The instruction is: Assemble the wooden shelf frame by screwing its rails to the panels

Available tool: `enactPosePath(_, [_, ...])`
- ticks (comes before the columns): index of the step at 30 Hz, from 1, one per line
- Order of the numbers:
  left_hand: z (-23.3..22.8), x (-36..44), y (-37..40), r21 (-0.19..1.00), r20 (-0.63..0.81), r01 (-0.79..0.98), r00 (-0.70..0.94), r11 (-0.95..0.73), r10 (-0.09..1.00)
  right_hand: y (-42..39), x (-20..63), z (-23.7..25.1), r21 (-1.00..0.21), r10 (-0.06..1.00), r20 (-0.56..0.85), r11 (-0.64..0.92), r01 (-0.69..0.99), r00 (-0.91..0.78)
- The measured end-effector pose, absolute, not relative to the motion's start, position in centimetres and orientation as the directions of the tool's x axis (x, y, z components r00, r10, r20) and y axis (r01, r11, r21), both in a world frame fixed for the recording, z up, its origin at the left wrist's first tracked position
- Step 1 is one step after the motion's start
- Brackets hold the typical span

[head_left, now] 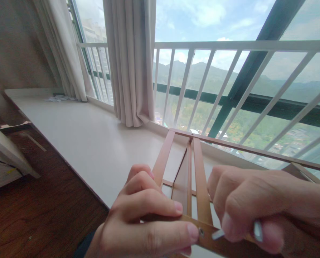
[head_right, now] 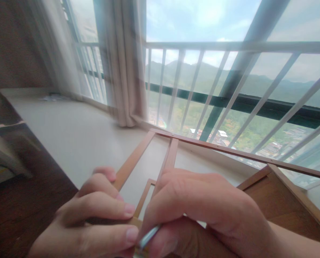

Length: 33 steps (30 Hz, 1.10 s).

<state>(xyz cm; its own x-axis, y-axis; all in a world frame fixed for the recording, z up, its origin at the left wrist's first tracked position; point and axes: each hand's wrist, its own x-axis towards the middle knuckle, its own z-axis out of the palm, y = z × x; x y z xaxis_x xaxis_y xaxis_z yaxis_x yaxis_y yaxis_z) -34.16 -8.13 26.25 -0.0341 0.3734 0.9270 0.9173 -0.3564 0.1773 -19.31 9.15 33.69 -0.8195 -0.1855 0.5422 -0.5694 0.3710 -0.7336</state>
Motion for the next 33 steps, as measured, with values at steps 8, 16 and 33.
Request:
enactPosePath(8, [25.7, -34.5, -7.3, 0.128, 0.951, 0.891, 0.014, -0.435, 0.308, 8.6, -19.5, 34.2, -0.717, -0.206, 0.472, 0.477, -0.509, -0.857])
enactPosePath(16, [25.4, -34.6, -7.0, 0.142, 0.948, 0.894, 0.001, -0.426, 0.319, 9.2, -19.8, 34.0, -0.735, -0.212, 0.451, 0.462, -0.495, -0.867])
enactPosePath(33, [24.9, -34.4, -7.1, 0.181, 0.944, 0.9, -0.046, -0.397, 0.326, 8.8, -20.0, 35.1, -0.663, -0.166, 0.489, 0.567, -0.489, -0.856])
